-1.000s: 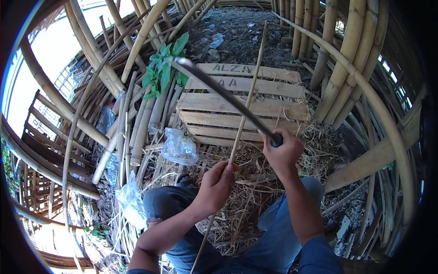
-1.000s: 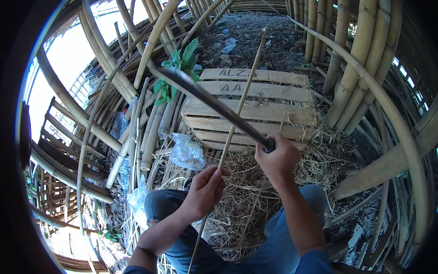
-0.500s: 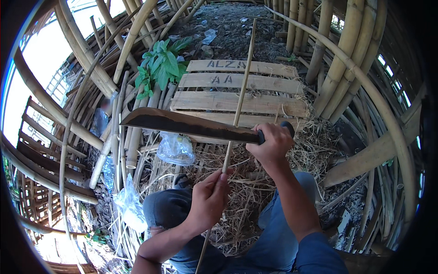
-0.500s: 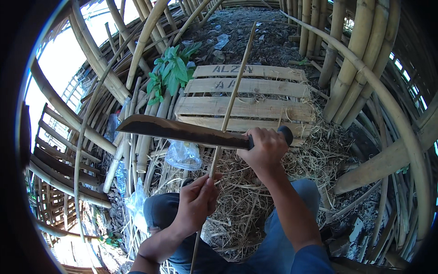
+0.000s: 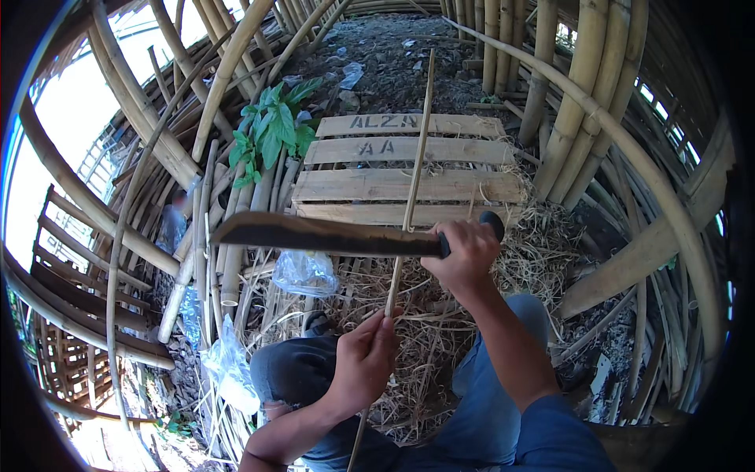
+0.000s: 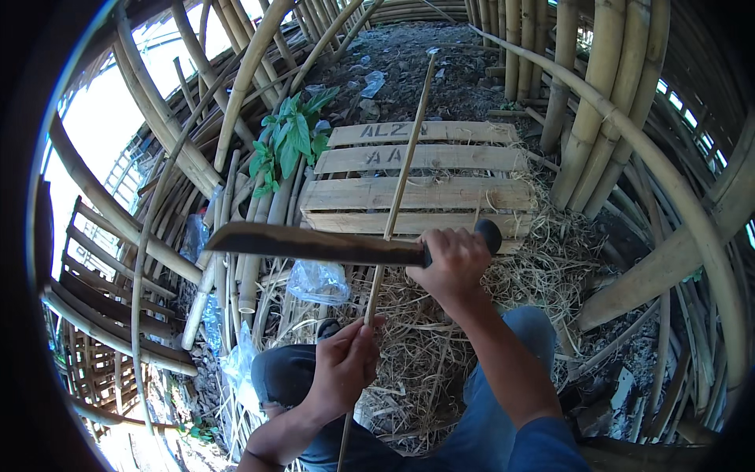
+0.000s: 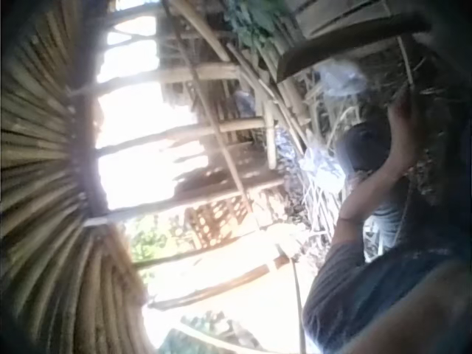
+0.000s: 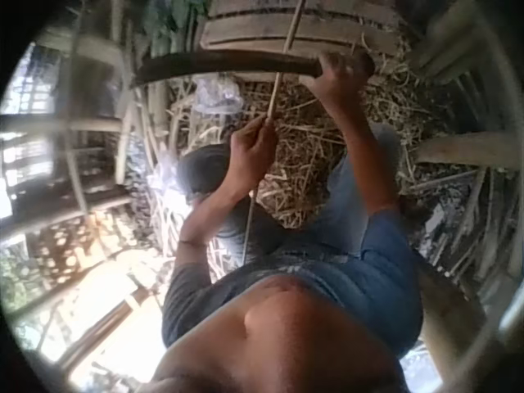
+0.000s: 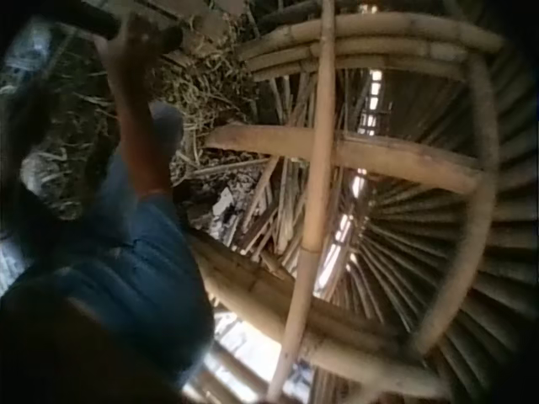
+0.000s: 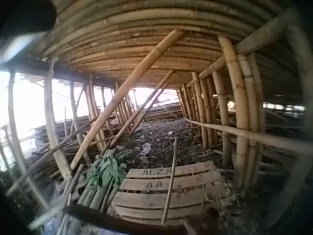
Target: The person shaves a thin bamboo strip using a machete, repeatedly scraping the blade along the length of the strip to remove shavings.
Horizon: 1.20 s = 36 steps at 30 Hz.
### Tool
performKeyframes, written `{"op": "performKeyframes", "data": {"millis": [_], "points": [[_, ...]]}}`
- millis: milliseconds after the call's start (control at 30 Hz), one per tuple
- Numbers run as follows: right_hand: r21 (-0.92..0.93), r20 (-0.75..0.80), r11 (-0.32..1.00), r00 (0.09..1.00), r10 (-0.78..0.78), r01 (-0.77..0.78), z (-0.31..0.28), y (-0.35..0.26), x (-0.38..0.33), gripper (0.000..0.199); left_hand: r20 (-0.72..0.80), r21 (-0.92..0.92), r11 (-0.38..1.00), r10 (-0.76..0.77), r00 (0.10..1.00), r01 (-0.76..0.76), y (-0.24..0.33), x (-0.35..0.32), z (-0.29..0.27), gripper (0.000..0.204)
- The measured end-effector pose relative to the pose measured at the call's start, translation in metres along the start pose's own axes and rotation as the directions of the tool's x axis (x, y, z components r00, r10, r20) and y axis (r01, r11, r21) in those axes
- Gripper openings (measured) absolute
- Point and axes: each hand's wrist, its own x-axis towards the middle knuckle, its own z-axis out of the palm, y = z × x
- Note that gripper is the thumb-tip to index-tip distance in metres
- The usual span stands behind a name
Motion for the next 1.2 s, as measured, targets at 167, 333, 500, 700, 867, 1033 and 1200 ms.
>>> {"op": "performKeyframes", "data": {"millis": [167, 333, 500, 700, 867, 1033, 1200], "points": [[-0.034, -0.054, 0.998, 0.997, 0.058, -0.06, 0.003, 0.026, 0.017, 0.028, 0.079, 0.058, 0.998, 0.011, 0.997, -0.016, -0.001, -0.006, -0.001, 0.028], [-0.06, -0.073, 0.998, 0.997, 0.029, -0.034, 0.007, 0.024, 0.011, 0.031, 0.064, 0.077, 0.996, 0.032, 0.997, -0.037, -0.009, -0.003, -0.004, 0.029], [-0.06, -0.093, 0.998, 0.996, -0.007, 0.002, -0.001, 0.025, 0.013, 0.022, 0.087, 0.151, 0.986, 0.064, 0.994, -0.077, -0.018, -0.014, 0.0, 0.029], [-0.131, -0.111, 0.99, 0.993, 0.035, -0.049, -0.003, 0.036, 0.017, 0.028, 0.098, 0.158, 0.987, 0.023, 0.995, -0.038, -0.008, -0.017, 0.0, 0.029], [-0.103, -0.113, 0.995, 0.994, -0.004, -0.008, 0.002, 0.029, 0.007, 0.032, 0.101, 0.065, 0.998, -0.017, 0.995, 0.011, -0.011, -0.022, -0.003, 0.029], [-0.218, -0.142, 0.966, 0.984, 0.109, -0.138, 0.001, 0.053, 0.016, 0.03, 0.078, 0.165, 0.986, -0.027, 0.997, 0.014, -0.005, -0.041, 0.0, 0.03], [-0.15, -0.151, 0.977, 0.98, 0.127, -0.149, -0.004, 0.043, 0.009, 0.025, 0.065, 0.183, 0.983, -0.019, 0.998, 0.007, -0.013, -0.041, -0.001, 0.03]]}}
